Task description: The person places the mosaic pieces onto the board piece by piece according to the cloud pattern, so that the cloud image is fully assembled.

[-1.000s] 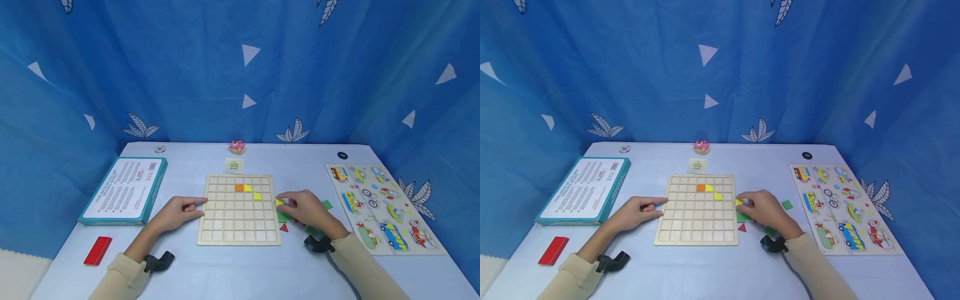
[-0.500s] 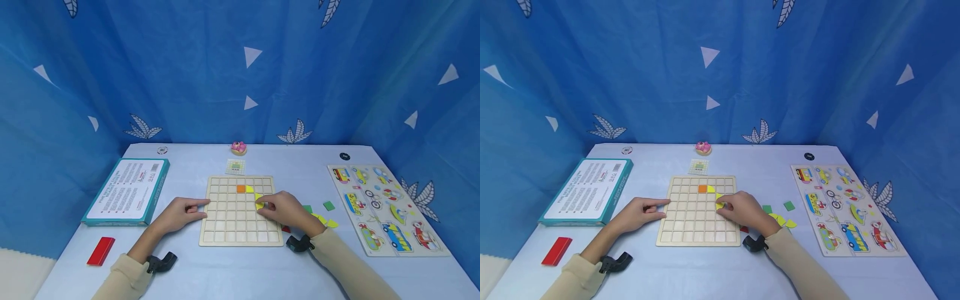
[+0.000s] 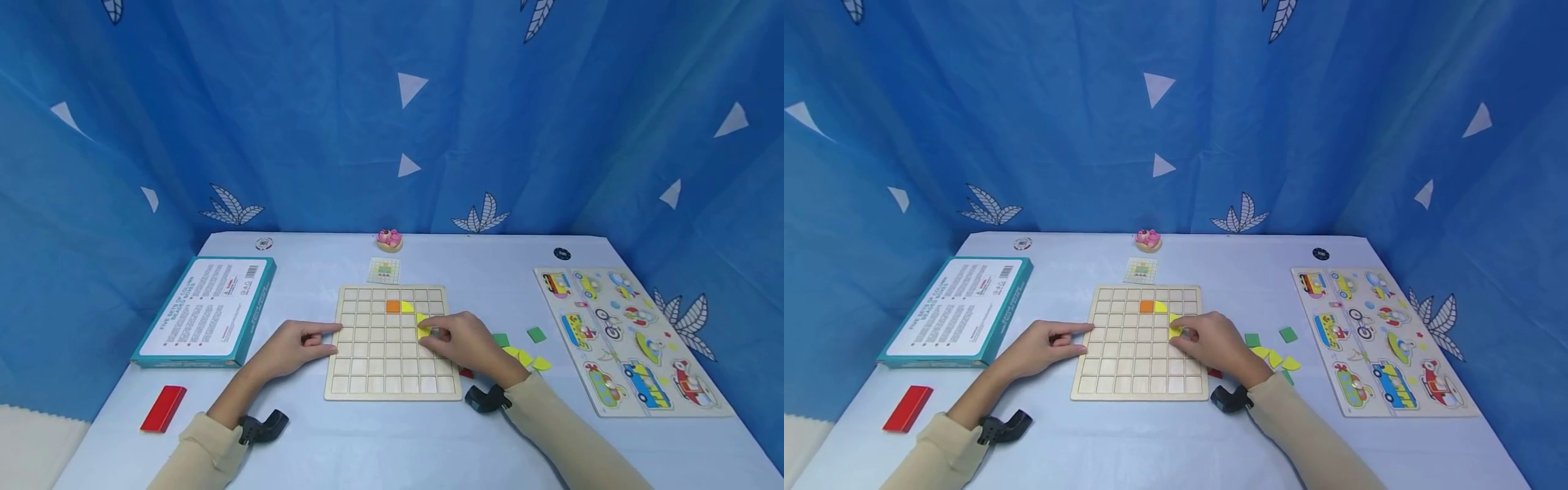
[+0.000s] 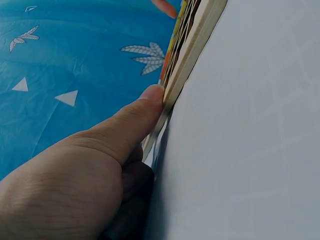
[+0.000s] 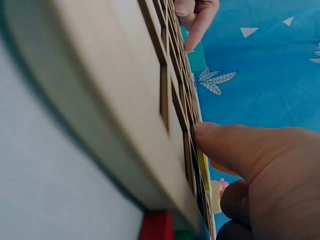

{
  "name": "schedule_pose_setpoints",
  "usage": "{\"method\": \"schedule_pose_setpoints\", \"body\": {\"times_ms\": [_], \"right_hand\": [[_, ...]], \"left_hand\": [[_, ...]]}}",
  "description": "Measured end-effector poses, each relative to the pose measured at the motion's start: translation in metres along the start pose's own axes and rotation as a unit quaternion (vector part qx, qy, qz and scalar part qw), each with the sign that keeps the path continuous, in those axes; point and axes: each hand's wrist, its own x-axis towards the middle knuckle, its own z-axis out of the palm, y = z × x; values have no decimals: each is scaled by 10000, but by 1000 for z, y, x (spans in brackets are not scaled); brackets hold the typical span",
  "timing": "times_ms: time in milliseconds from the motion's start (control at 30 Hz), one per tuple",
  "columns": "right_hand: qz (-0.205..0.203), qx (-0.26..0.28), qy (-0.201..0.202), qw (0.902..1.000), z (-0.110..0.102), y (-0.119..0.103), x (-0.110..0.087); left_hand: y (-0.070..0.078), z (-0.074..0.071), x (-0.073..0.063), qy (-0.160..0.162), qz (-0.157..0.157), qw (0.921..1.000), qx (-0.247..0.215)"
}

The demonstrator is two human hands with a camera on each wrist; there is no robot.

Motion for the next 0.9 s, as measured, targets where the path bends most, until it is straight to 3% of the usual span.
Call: {"method": "schedule_pose_setpoints", "body": {"times_ms": [333, 567, 700, 900], "right_hand": [[211, 13, 175, 9996, -3, 3, -1], [451, 215, 734, 9961, -31, 13, -13], [688, 227, 1031, 9920, -51, 25, -34], [1352, 85, 1237, 9830, -68, 49, -84]], "left_hand": [[0, 0, 0, 12, -90, 10000, -34], [0, -1, 0, 4, -69, 10000, 3], [-2, 0, 0, -12, -59, 10000, -51], [0, 0, 0, 9, -38, 10000, -77]]}}
